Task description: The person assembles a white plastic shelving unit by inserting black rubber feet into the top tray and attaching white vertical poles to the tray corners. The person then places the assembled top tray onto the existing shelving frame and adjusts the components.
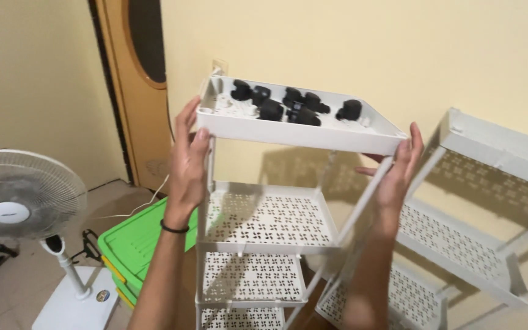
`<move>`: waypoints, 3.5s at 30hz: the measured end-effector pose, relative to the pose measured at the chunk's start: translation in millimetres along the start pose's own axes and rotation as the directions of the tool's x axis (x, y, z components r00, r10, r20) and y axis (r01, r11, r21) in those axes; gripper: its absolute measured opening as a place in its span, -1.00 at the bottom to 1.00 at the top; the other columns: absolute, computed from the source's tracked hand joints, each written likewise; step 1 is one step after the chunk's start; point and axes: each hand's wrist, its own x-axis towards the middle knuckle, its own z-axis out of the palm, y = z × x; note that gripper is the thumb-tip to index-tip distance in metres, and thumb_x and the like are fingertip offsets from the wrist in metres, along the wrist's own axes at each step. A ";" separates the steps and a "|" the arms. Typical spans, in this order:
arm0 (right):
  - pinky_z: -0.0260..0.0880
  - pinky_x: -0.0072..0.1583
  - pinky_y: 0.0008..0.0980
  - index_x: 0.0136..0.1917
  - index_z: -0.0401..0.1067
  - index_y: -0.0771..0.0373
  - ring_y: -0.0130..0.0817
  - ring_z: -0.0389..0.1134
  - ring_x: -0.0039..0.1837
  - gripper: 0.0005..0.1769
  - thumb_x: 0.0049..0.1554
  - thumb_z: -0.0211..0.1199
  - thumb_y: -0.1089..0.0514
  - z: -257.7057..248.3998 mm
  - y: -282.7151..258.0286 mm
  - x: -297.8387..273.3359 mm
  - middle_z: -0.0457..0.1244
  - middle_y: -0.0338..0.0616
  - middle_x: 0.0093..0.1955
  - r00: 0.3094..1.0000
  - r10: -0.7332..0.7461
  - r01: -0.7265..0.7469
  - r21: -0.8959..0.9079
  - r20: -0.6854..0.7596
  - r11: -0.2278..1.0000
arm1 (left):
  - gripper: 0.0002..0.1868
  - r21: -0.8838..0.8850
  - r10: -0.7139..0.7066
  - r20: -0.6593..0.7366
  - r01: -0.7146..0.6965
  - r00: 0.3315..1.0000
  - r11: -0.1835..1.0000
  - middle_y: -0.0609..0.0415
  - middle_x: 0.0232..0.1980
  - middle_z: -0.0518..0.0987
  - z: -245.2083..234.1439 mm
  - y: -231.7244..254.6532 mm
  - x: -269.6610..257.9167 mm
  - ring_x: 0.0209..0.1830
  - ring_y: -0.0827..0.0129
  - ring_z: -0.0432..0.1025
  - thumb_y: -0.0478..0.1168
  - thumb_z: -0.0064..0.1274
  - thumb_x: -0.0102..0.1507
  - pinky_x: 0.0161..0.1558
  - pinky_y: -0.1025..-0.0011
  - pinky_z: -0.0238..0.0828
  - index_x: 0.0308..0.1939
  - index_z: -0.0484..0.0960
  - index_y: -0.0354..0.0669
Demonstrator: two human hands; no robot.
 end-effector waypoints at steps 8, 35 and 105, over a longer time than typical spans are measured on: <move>0.59 -0.01 -0.23 0.59 0.09 0.27 -0.12 0.43 0.27 -0.21 0.36 -0.30 -0.32 0.4 6.3 20.9 0.24 0.17 0.38 0.983 -0.109 0.108 0.017 0.146 0.994 | -0.21 0.043 -0.135 -0.020 0.136 0.991 0.990 -0.36 0.47 0.38 9.0 11.4 15.4 0.48 -0.12 0.32 0.35 -0.39 0.41 0.40 0.08 0.19 0.54 0.16 -0.09; 0.19 -0.45 -0.48 0.34 0.24 0.25 -0.48 0.03 -0.52 -0.55 0.40 -0.24 -0.07 -10.3 10.4 31.2 0.21 0.01 -0.04 0.980 -0.110 0.085 0.153 0.164 0.985 | -0.08 -0.211 -0.190 -0.010 0.184 0.982 0.960 -0.25 0.34 0.43 -3.9 -24.4 36.1 0.34 0.04 0.36 0.51 -0.36 0.30 0.36 0.07 0.24 0.38 0.32 -0.18; 0.53 0.27 -0.30 0.38 0.34 0.13 -0.26 0.35 0.29 -0.44 0.45 -0.22 -0.26 -67.2 -53.6 18.5 0.20 -0.06 0.30 0.942 -0.314 0.327 -0.104 0.118 0.939 | -0.28 -0.152 -0.069 0.131 0.089 0.989 0.984 0.10 0.28 0.42 -5.1 89.1 15.3 0.20 0.35 0.38 0.34 -0.35 0.36 0.06 0.27 0.45 0.38 0.29 -0.06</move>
